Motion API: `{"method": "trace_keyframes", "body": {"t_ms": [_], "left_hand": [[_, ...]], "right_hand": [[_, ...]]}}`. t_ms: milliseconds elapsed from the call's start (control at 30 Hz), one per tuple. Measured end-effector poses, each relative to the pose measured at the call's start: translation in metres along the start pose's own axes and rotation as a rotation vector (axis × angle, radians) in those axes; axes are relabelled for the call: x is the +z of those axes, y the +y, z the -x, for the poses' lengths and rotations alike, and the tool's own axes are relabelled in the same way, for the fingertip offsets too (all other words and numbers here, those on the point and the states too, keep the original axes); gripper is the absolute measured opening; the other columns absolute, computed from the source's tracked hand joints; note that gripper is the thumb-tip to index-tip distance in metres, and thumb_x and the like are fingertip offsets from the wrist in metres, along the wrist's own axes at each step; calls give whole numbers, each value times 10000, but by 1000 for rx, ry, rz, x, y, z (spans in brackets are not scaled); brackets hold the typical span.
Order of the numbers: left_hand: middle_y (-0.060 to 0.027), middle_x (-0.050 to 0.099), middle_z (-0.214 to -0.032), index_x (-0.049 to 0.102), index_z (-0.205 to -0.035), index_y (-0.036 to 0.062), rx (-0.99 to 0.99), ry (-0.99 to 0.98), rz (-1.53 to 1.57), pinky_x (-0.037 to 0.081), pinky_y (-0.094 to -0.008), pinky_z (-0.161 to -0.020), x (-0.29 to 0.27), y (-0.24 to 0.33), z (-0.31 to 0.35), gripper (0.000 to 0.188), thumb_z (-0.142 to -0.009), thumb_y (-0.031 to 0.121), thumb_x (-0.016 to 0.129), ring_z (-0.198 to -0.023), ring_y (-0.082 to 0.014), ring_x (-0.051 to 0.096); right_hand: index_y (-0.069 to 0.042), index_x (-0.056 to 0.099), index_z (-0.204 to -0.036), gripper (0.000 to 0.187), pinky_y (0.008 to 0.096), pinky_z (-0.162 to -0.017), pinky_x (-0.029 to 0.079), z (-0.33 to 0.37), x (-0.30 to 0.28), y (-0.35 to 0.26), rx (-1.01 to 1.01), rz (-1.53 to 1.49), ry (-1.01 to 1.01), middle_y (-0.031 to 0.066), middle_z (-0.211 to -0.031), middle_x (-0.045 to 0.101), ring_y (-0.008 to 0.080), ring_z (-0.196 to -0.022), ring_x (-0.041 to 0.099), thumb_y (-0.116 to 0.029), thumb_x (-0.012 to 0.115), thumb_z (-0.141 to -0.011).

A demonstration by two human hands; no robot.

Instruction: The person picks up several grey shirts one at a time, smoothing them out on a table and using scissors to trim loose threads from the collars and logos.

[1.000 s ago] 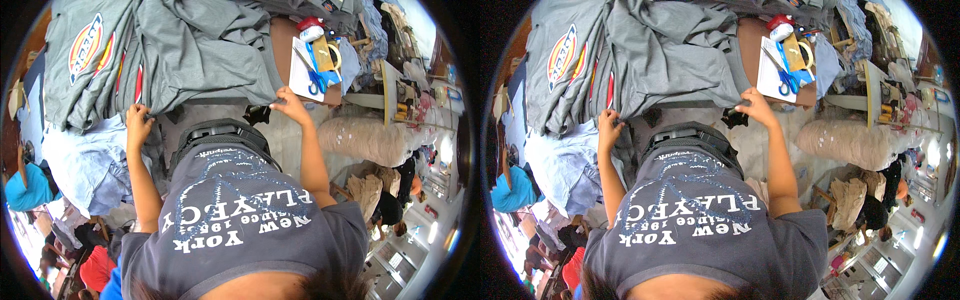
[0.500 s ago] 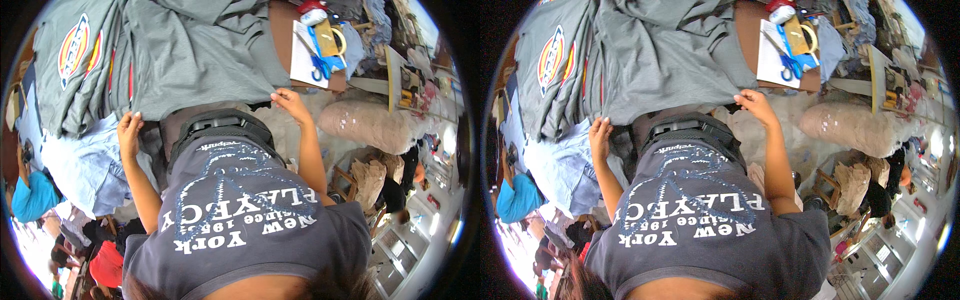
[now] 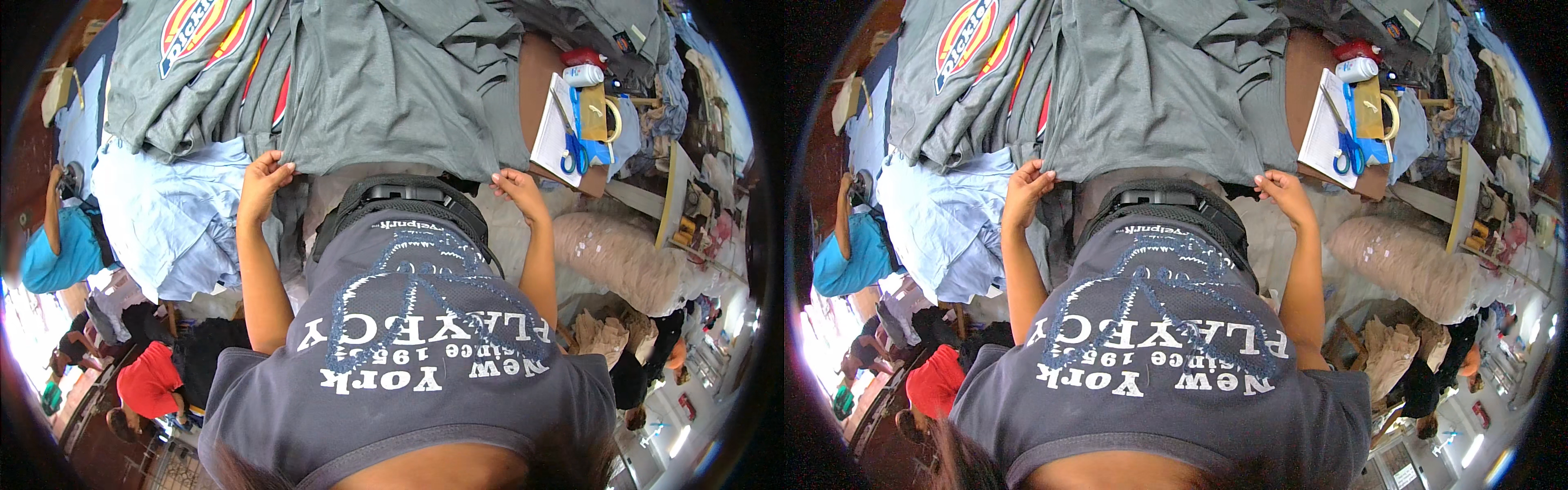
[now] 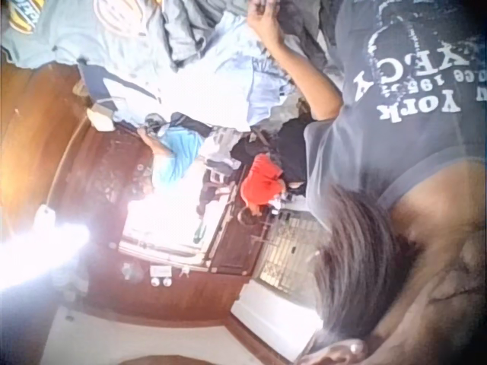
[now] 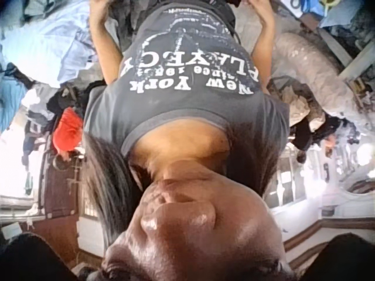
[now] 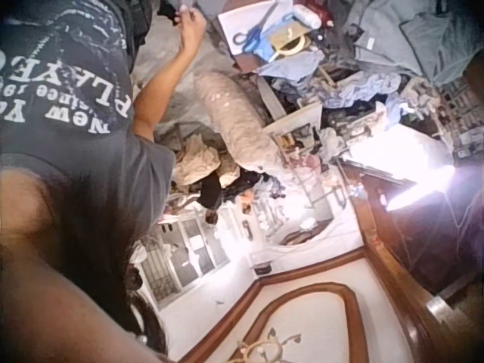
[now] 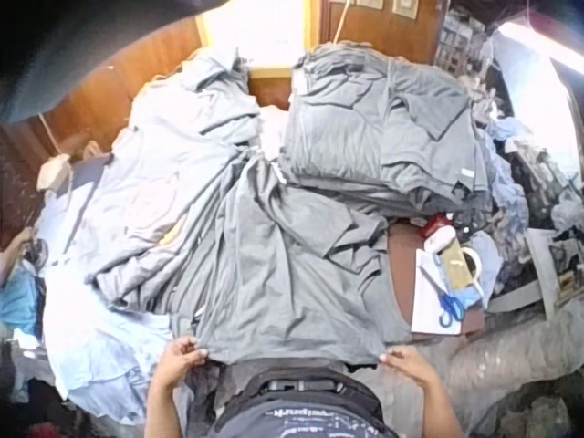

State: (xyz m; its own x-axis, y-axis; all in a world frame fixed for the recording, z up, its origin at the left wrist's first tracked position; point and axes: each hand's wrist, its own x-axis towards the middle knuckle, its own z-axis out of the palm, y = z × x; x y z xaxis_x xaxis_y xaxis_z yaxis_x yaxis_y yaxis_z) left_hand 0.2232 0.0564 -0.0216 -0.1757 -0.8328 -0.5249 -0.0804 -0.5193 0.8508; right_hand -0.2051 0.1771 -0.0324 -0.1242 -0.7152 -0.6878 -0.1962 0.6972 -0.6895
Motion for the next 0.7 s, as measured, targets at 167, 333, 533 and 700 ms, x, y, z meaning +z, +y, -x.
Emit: {"method": "trace_keyframes", "body": {"t_ms": [167, 333, 533, 700], "left_hand": [[-28, 591, -771, 519, -892, 39, -63, -100, 81, 403, -173, -589, 0, 10, 4, 137, -762, 30, 562, -633, -66, 521], [-40, 591, -789, 507, -883, 35, -16, -165, 225, 416, -171, -611, -3, 12, 6, 120, -771, 29, 549, -671, -76, 541], [-34, 585, -785, 503, -849, 43, 13, -194, 259, 408, -176, -617, -1, 24, 12, 128, -740, 11, 563, -691, -79, 535], [-5, 574, -776, 510, -751, 56, -19, -337, 13, 400, -195, -669, -12, 23, 29, 148, -662, -26, 596, -708, -80, 523]], "right_hand": [[-95, 577, -765, 227, 178, -554, 345, 2, -5, -1, 23, -42, -36, -8, -730, 590, 43, -634, 508, -319, 554, -792], [-78, 568, -798, 222, 187, -579, 364, 6, -13, 0, -7, -249, -43, 6, -724, 585, 58, -652, 518, -299, 543, -814], [-41, 543, -864, 243, 222, -614, 386, 14, -24, -4, -244, -613, -65, 47, -774, 575, 120, -681, 529, -280, 540, -820], [-30, 547, -858, 296, 318, -656, 410, 28, -23, 0, -477, -972, -113, 100, -805, 580, 188, -719, 533, -320, 552, -802]]}}
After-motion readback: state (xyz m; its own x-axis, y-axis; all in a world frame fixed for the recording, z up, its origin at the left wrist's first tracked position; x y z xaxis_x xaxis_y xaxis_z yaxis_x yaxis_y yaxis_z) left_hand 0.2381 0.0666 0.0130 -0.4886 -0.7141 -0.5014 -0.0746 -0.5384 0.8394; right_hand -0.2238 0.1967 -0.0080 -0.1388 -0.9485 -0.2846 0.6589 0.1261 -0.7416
